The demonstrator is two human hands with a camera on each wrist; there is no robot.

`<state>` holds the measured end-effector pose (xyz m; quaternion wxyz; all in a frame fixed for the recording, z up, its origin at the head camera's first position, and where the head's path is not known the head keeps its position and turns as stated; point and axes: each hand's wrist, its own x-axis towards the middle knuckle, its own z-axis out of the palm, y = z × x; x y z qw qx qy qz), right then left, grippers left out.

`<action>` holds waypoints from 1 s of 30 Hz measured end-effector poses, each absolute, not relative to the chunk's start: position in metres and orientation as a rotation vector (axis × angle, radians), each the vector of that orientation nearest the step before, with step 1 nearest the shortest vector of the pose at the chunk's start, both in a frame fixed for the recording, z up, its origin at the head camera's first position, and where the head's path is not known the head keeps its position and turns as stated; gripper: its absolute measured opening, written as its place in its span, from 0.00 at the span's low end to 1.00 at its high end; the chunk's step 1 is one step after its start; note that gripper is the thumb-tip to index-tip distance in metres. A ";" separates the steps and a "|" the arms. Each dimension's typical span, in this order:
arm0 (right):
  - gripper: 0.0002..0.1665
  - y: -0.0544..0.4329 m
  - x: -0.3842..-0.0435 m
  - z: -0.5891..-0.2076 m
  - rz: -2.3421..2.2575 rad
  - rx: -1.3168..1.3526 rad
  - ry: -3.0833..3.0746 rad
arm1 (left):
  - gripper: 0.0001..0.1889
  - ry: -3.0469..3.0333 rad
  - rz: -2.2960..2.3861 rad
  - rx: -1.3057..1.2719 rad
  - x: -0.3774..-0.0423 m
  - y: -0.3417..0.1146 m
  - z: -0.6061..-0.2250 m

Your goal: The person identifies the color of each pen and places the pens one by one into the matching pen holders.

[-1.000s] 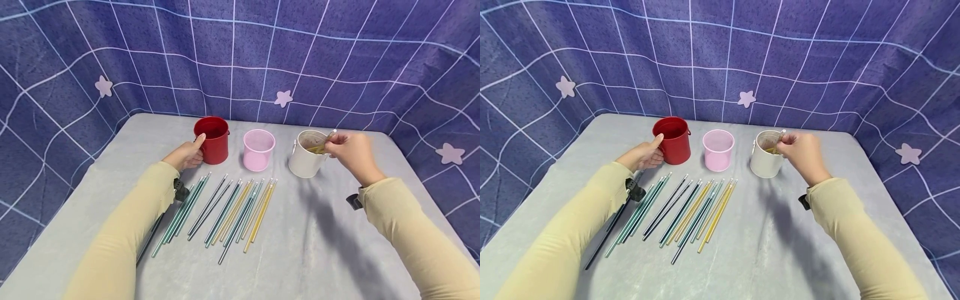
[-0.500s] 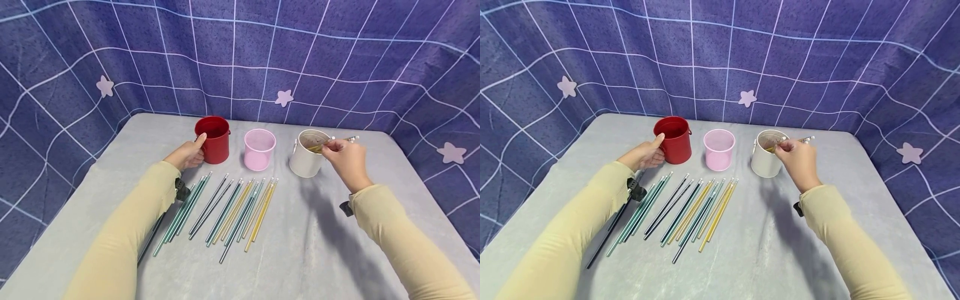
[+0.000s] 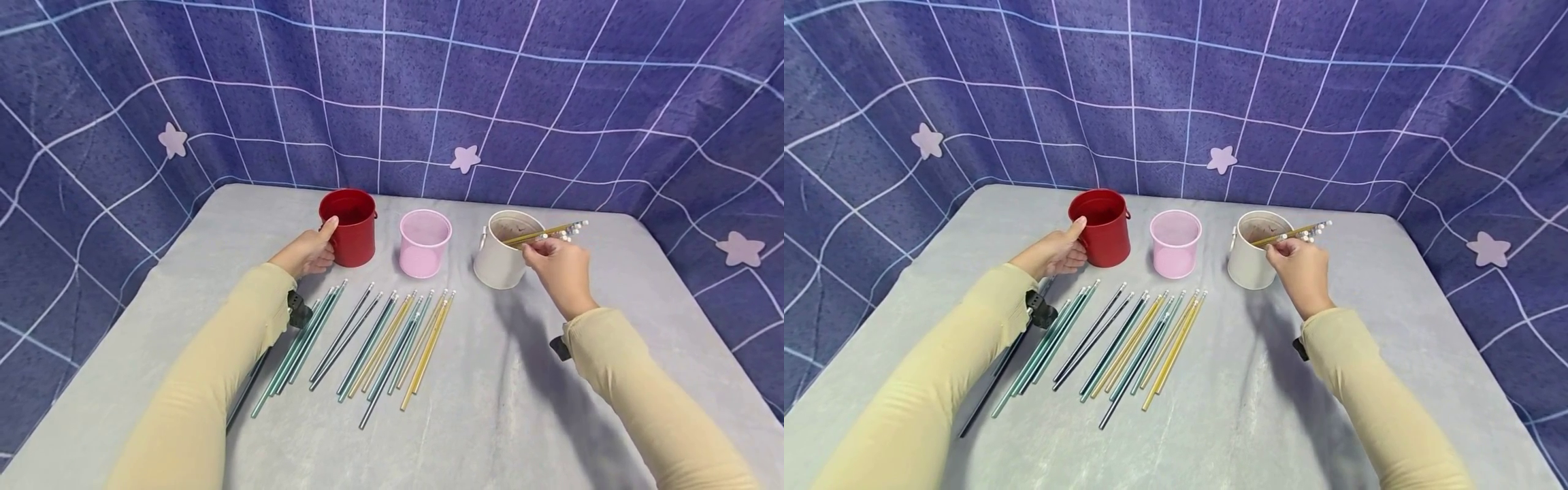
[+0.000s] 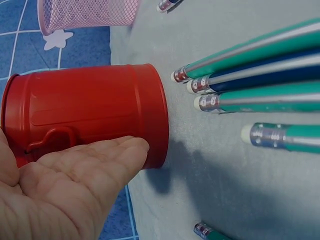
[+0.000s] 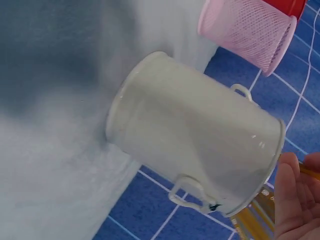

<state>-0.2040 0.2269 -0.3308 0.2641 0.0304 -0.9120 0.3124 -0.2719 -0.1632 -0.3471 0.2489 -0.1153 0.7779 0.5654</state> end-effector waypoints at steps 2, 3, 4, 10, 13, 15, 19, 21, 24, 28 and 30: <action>0.11 0.228 -0.205 -0.332 0.856 0.049 -2.488 | 0.47 2.120 1.542 -0.318 -0.272 -0.163 -0.347; 0.12 0.229 -0.205 -0.332 0.863 0.036 -2.496 | 0.47 2.123 1.540 -0.319 -0.272 -0.163 -0.347; 0.12 0.230 -0.206 -0.332 0.868 0.026 -2.500 | 0.47 2.122 1.543 -0.323 -0.272 -0.163 -0.346; 0.13 0.234 -0.206 -0.332 0.886 0.040 -2.502 | 0.46 2.125 1.542 -0.333 -0.271 -0.163 -0.345; 0.14 0.237 -0.205 -0.332 0.874 0.056 -2.529 | 0.47 2.116 1.549 -0.319 -0.270 -0.163 -0.345; 0.14 0.240 -0.205 -0.333 0.883 0.068 -2.559 | 0.47 2.109 1.554 -0.312 -0.270 -0.163 -0.346; 0.13 0.240 -0.202 -0.337 0.941 0.082 -2.604 | 0.46 2.109 1.554 -0.313 -0.270 -0.162 -0.346; 0.12 0.237 -0.199 -0.340 0.961 0.086 -2.638 | 0.46 2.111 1.552 -0.314 -0.270 -0.162 -0.346; 0.12 0.228 -0.194 -0.347 0.944 0.129 -2.726 | 0.47 2.121 1.545 -0.309 -0.271 -0.162 -0.346; 0.14 0.208 -0.185 -0.362 0.922 0.291 -2.911 | 0.46 2.140 1.535 -0.320 -0.271 -0.162 -0.347; 0.14 0.196 -0.181 -0.370 0.921 0.400 -2.982 | 0.46 2.141 1.537 -0.328 -0.272 -0.162 -0.347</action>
